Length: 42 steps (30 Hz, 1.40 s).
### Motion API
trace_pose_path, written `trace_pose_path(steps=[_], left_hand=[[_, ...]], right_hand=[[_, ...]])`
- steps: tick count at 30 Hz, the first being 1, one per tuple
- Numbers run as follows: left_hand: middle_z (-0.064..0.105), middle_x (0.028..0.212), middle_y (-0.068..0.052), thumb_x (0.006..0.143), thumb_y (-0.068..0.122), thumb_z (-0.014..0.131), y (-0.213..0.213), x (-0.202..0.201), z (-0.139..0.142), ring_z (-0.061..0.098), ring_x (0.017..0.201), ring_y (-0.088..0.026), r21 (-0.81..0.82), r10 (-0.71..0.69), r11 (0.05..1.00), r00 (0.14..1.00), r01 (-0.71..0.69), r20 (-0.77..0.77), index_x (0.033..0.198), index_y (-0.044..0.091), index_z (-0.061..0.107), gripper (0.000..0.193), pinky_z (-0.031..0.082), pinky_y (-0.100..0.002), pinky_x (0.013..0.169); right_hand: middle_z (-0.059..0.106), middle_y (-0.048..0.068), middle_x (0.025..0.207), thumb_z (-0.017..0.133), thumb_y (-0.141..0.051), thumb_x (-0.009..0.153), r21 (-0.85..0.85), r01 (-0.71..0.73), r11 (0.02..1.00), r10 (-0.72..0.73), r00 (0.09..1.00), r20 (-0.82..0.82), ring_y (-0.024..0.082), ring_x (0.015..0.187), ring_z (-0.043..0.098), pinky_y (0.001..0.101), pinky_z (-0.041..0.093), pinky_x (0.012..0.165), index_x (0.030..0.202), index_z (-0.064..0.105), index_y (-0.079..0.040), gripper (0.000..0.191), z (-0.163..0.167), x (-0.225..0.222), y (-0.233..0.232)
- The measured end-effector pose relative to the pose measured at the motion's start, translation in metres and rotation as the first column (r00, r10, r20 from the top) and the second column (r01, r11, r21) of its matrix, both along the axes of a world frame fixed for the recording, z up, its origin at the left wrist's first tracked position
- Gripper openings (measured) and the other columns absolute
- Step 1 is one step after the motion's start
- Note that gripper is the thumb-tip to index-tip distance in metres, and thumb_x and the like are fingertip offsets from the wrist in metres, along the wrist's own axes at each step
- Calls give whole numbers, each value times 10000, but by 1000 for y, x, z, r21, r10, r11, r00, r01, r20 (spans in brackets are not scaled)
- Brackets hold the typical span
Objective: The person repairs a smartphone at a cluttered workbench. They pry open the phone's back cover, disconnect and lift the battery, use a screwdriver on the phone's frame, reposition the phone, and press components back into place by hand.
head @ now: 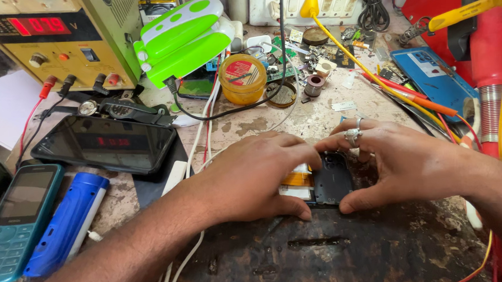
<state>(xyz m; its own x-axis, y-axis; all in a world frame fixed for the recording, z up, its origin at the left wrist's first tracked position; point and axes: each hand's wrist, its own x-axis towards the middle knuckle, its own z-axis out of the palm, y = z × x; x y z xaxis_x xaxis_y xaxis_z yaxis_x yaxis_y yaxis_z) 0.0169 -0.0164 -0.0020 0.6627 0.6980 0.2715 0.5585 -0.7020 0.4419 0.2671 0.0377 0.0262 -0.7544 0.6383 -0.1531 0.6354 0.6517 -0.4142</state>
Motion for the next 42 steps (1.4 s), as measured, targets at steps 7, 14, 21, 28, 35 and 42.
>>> trace_pose_path(steps=[7, 14, 21, 28, 35, 42], left_hand=[[691, 1105, -131, 662, 401, 903, 0, 2, 0, 632, 1128, -361, 10, 41, 999, 999, -41, -5, 1160, 128, 598, 644, 478, -494, 909], [683, 1100, -138, 645, 416, 902, 1, 4, -1, 631, 1130, -348, -99, 131, 986, 991, -134, -36, 1200, 116, 541, 727, 484, -487, 918], [678, 1230, -128, 732, 406, 857, -3, 4, -9, 602, 1198, -349, 116, -36, 993, 999, 31, 34, 1272, 174, 683, 613, 459, -483, 991], [658, 1225, -134, 720, 508, 826, -8, 8, -13, 565, 1201, -347, 82, 30, 996, 999, -29, -13, 1138, 169, 769, 541, 442, -479, 988], [625, 1367, -128, 727, 493, 812, -8, 11, -14, 565, 1215, -343, 102, 56, 993, 998, -56, 12, 1133, 190, 778, 507, 439, -481, 985], [659, 1332, -103, 768, 515, 799, -10, 13, -19, 561, 1225, -361, 172, 47, 984, 999, -47, 3, 1069, 138, 773, 484, 389, -534, 1010]], right_hand=[[561, -25, 1366, 900, -534, 613, 22, 105, 994, -107, 983, 152, 195, 944, 676, 353, 570, 783, 1472, 555, -325, 949, 7, -10, -8], [558, -25, 1413, 886, -573, 614, 35, 142, 989, -146, 965, 216, 195, 1051, 636, 354, 560, 844, 1483, 591, -294, 959, -3, -3, -7], [673, 83, 1277, 884, -637, 621, 174, 8, 985, -40, 983, 177, 294, 1170, 641, 421, 497, 962, 1486, 606, -223, 999, -10, 6, -5], [776, 43, 1194, 885, -617, 628, 82, 57, 995, -56, 998, -15, 217, 1089, 728, 382, 567, 871, 1373, 660, -191, 887, -15, 19, 5], [807, -23, 1100, 832, -399, 825, 87, 70, 994, -49, 975, -218, 103, 971, 761, 310, 600, 841, 992, 856, -178, 277, -2, 34, 12], [778, -16, 1075, 831, -370, 857, 47, -251, 967, 254, 965, -72, 177, 954, 743, 350, 568, 813, 914, 848, -170, 208, -13, 20, 0]])
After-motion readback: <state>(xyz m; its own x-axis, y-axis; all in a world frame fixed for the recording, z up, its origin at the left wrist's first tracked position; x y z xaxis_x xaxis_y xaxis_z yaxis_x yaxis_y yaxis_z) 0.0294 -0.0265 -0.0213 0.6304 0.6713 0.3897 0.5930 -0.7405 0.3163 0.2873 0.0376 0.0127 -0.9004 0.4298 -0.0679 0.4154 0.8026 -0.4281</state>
